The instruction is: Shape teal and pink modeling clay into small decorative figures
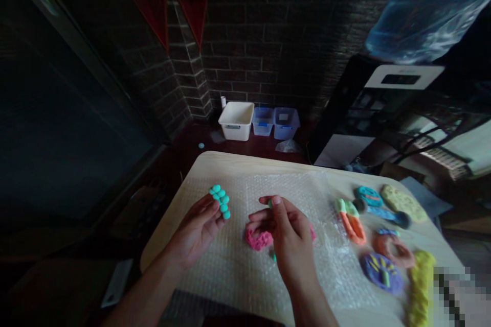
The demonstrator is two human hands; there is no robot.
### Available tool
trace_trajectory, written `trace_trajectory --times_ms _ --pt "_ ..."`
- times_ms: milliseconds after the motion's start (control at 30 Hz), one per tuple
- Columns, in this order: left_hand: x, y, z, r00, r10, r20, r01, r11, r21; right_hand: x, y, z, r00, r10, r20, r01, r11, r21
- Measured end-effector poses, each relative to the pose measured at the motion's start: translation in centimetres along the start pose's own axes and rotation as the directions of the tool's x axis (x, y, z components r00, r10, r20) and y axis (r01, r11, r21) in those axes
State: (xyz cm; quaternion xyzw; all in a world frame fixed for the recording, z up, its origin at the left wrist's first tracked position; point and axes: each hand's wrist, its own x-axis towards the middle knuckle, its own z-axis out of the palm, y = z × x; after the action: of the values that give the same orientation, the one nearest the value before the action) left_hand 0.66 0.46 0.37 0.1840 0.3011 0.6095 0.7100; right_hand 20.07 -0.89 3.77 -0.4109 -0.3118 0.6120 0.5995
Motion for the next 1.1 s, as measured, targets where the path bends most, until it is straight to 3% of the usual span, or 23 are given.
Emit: trace_trajectory --times_ms 167,433,533,667,767,933,1000,1100 --pt "0.1 0.2 -0.2 0.999 -0.050 -0.008 0.050 0.999 0.001 0.2 0.0 -1.2 0.996 -0.055 -0.064 0.050 0.995 -0.081" --pt "-0.3 0.9 -0.8 1.000 -0.012 -0.012 0.012 1.000 0.006 0.6 -0.8 -0.3 0.997 -0.054 -0.051 0.057 0.997 0.049" --pt "0.0 0.4 -0.6 0.999 -0.002 -0.048 0.003 1.000 0.029 0.5 -1.2 -1.1 0.994 -0.074 -0.081 0.073 0.997 -0.012" --pt "0.7 -0.8 -0.2 1.000 0.018 -0.015 -0.014 0.974 0.228 0.5 -1.8 -2.5 0.983 -0.134 -0.123 0.123 0.988 -0.098" --pt "0.9 -2.2 -0.3 0.994 0.027 0.110 -0.084 0.828 0.554 0.7 -2.2 -2.9 0.969 -0.164 -0.186 0.147 0.984 -0.100" --pt "0.8 -4.6 -0.2 0.963 -0.029 0.269 -0.232 0.423 0.876 1.0 -1.9 -2.9 0.972 -0.123 -0.201 0.114 0.992 -0.056" --pt "1.0 -5.2 0.1 0.956 -0.031 0.291 -0.264 0.341 0.902 1.1 -1.6 -2.9 0.977 -0.096 -0.188 0.087 0.995 -0.058" --pt "1.5 -5.6 0.2 0.963 -0.024 0.267 -0.248 0.302 0.921 1.2 -1.4 -3.1 0.980 -0.067 -0.189 0.051 0.995 -0.085"
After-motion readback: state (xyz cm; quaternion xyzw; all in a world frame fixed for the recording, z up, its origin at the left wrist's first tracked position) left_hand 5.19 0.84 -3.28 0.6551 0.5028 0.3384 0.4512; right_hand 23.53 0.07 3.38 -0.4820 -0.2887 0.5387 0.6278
